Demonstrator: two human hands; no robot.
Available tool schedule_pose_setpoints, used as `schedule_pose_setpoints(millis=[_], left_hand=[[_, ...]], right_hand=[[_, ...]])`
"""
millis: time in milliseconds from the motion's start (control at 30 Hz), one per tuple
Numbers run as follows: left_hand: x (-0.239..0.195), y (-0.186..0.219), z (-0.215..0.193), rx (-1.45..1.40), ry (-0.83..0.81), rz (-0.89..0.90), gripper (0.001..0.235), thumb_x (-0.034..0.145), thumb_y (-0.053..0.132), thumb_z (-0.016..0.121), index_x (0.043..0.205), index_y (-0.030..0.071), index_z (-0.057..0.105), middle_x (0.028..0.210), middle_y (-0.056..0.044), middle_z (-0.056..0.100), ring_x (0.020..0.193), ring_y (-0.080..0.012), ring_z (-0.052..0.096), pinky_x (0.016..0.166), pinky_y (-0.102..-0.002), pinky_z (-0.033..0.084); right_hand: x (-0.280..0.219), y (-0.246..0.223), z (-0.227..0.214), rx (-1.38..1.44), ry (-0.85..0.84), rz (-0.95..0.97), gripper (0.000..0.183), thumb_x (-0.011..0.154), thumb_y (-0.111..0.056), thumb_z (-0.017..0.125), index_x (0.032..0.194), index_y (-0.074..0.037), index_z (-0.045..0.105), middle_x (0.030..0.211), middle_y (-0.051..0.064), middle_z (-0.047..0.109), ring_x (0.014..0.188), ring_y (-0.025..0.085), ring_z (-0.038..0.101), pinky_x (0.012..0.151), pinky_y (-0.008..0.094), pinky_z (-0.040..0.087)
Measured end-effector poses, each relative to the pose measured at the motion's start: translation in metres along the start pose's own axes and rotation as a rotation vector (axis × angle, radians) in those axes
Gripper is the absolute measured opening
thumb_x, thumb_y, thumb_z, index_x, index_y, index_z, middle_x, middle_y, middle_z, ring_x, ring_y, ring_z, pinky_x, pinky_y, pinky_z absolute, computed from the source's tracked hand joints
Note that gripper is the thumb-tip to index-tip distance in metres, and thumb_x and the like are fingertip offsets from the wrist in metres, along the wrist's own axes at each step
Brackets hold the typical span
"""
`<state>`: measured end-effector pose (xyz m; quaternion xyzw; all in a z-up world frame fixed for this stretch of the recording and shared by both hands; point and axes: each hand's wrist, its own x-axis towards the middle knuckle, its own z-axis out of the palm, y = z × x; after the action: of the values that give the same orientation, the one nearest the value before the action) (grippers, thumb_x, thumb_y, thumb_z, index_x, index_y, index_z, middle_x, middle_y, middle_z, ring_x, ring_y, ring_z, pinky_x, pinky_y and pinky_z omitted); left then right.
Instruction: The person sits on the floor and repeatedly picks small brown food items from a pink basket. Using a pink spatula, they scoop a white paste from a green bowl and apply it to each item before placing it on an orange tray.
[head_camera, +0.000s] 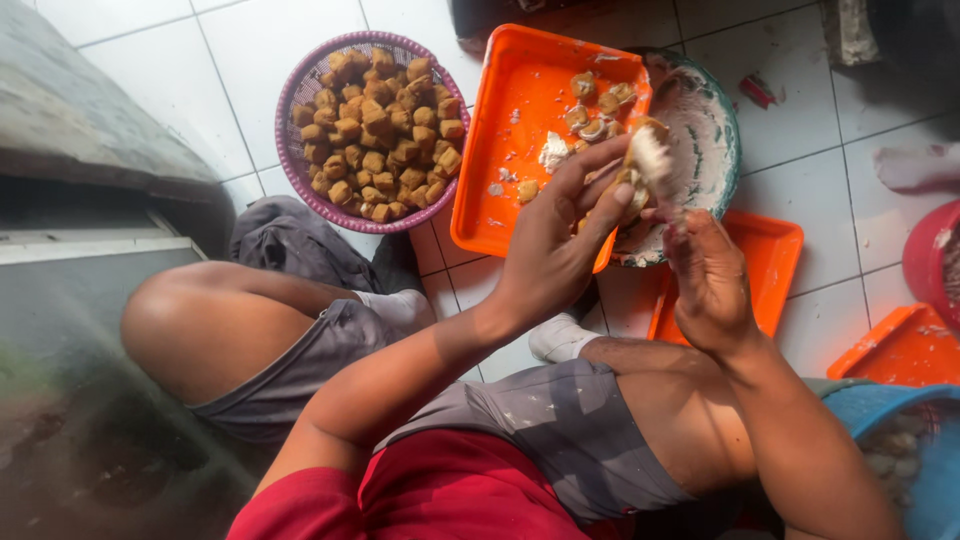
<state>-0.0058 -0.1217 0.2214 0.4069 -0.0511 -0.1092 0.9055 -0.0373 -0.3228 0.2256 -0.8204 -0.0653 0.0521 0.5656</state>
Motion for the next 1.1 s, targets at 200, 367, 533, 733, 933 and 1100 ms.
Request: schedule_pose_setpoints(millis=[200, 367, 533, 733, 933, 1100], left_hand=[[-0.013, 0.024, -0.017, -0.114, -0.246, 0.001, 0.065, 0.110, 0.010, 0.063, 0.165, -0.002, 0.030, 0.161, -0.011, 0.041, 0.152, -0.0174, 0.039, 0.134, -0.035, 0.033], [-0.012, 0.025, -0.027, 0.124, -0.174, -0.017, 0.068, 0.100, 0.012, 0.073, 0.158, -0.001, 0.040, 0.157, -0.012, 0.052, 0.146, -0.0189, 0.050, 0.124, -0.037, 0.041], [-0.008, 0.027, -0.024, 0.364, -0.029, 0.112, 0.046, 0.098, 0.018, 0.079, 0.140, 0.005, 0.064, 0.136, -0.008, 0.070, 0.129, -0.0170, 0.064, 0.120, -0.034, 0.048], [0.023, 0.059, -0.041, 1.220, 0.165, 0.695, 0.028, 0.088, 0.026, 0.086, 0.113, 0.022, 0.074, 0.107, 0.004, 0.071, 0.108, -0.0129, 0.064, 0.122, -0.059, 0.024], [0.033, 0.080, -0.056, 1.830, 0.111, 0.769, 0.016, 0.098, 0.029, 0.081, 0.111, 0.031, 0.074, 0.101, 0.010, 0.065, 0.104, -0.0135, 0.062, 0.124, -0.073, 0.001], [0.030, 0.083, -0.045, 1.738, 0.008, 0.792, 0.022, 0.092, 0.032, 0.084, 0.113, 0.030, 0.078, 0.097, 0.006, 0.067, 0.104, -0.0155, 0.063, 0.122, -0.072, 0.000]], right_hand=[[0.002, -0.014, -0.005, -0.499, 0.160, -0.232, 0.020, 0.115, -0.012, 0.055, 0.128, 0.000, 0.063, 0.101, 0.013, 0.059, 0.082, 0.023, 0.058, 0.074, 0.033, 0.048], [-0.003, -0.018, -0.001, -0.607, 0.267, -0.294, 0.020, 0.117, -0.017, 0.061, 0.132, -0.004, 0.065, 0.104, 0.013, 0.059, 0.083, 0.024, 0.060, 0.073, 0.033, 0.050], [-0.008, -0.020, 0.003, -0.647, 0.295, -0.387, 0.022, 0.114, -0.018, 0.066, 0.134, -0.011, 0.067, 0.106, 0.012, 0.057, 0.084, 0.023, 0.059, 0.070, 0.032, 0.050], [0.000, -0.016, -0.004, -0.578, 0.263, -0.197, 0.015, 0.116, -0.013, 0.064, 0.129, -0.007, 0.067, 0.100, 0.011, 0.058, 0.079, 0.020, 0.058, 0.073, 0.035, 0.048], [-0.003, -0.028, 0.006, -0.538, 0.208, -0.224, 0.019, 0.110, -0.012, 0.064, 0.126, -0.004, 0.069, 0.099, 0.012, 0.060, 0.077, 0.022, 0.059, 0.069, 0.035, 0.048], [-0.001, -0.036, 0.018, -0.544, 0.162, -0.341, 0.021, 0.106, -0.013, 0.065, 0.124, -0.003, 0.068, 0.095, 0.013, 0.059, 0.080, 0.024, 0.059, 0.072, 0.036, 0.050]])
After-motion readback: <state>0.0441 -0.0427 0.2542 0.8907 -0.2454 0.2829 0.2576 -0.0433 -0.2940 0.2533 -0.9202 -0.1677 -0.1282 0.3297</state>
